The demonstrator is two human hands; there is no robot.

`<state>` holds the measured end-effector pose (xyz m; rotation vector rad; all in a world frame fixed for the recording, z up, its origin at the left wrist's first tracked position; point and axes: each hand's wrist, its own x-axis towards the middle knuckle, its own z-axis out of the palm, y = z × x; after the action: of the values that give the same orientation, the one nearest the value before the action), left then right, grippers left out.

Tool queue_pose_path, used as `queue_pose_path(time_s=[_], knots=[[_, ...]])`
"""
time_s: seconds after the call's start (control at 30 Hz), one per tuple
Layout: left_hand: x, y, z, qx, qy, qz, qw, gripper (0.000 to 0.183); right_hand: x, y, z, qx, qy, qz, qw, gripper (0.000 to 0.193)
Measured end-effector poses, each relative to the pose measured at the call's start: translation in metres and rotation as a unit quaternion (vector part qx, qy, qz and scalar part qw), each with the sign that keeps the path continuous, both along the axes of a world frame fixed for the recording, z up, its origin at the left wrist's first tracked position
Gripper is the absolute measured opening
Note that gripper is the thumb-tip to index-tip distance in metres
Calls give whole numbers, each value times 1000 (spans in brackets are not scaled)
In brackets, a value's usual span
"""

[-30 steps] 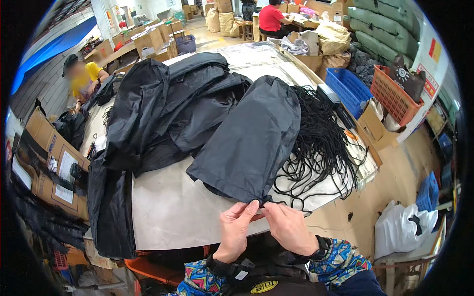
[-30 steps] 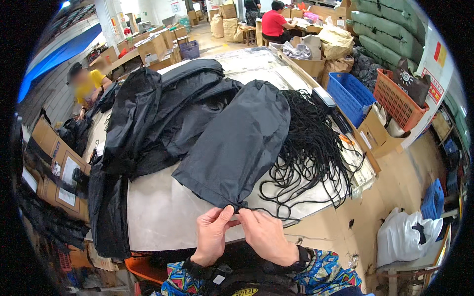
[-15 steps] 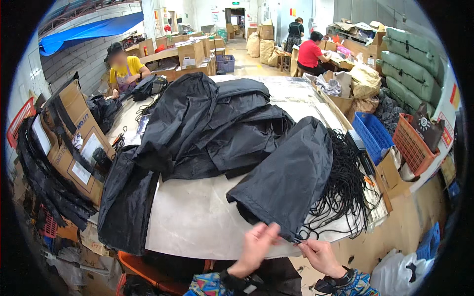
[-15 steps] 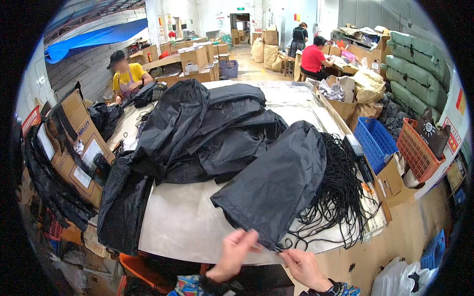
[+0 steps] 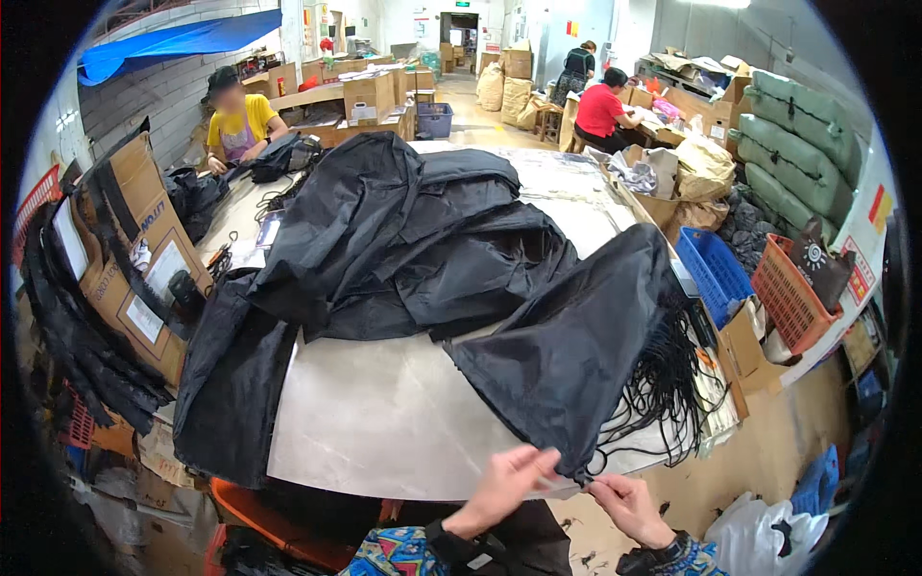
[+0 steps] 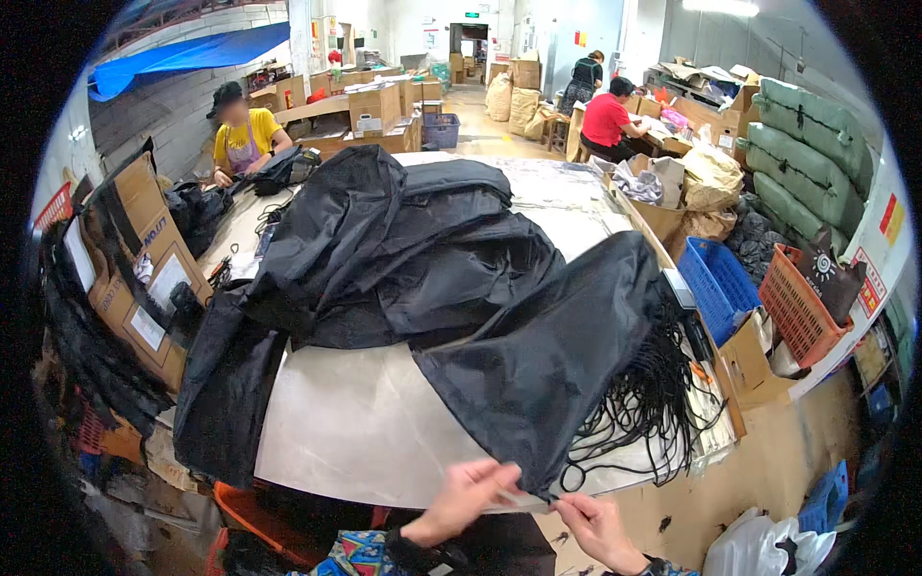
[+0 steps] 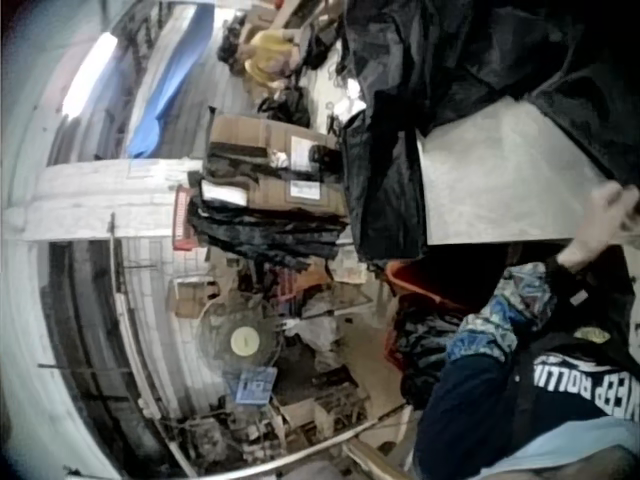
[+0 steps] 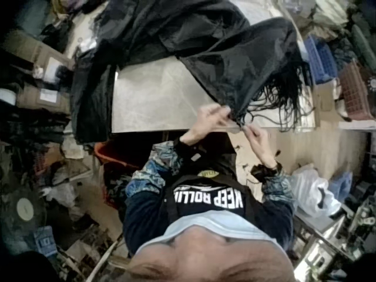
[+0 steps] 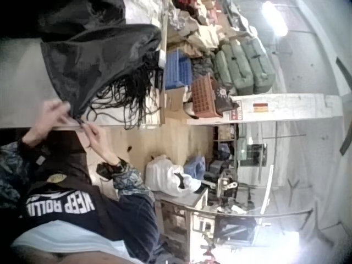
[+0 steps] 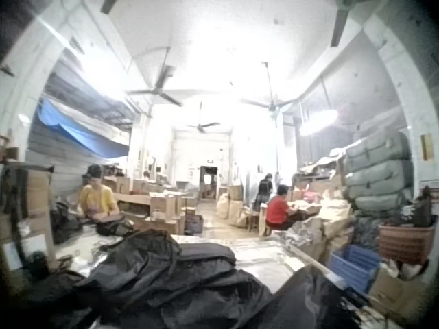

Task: Threading black cords through the hem of black fabric covers or bags on a workbench.

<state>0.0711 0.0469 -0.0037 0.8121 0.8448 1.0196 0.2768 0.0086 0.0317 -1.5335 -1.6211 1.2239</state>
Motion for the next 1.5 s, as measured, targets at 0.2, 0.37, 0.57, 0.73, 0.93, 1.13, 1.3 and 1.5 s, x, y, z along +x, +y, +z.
queue_pose_path(time_s=[0.2,0.37,0.57,0.73,0.93,1.13,1.3,1.5], knots=[[15,-5,11,69,23,68,995,27,-31,1,3,-32,106,-50,993,19],[2,11,6,137,124,101,977,28,-12,28,3,231,-106,128,959,9],[15,-6,0,296,297,139,897,30,-71,145,103,481,-47,44,875,34],[18,-3,-6,256,292,152,909,26,-108,171,147,293,19,194,936,23],[21,9,-51,81,299,85,947,37,-76,159,346,821,-229,-41,521,6],[-2,6,1,141,311,185,922,44,-64,140,326,794,-109,8,598,25],[-22,93,41,351,368,296,809,77,-70,76,272,688,-209,-84,690,20],[-51,144,1,205,435,275,833,45,-11,70,223,627,-278,14,728,25]])
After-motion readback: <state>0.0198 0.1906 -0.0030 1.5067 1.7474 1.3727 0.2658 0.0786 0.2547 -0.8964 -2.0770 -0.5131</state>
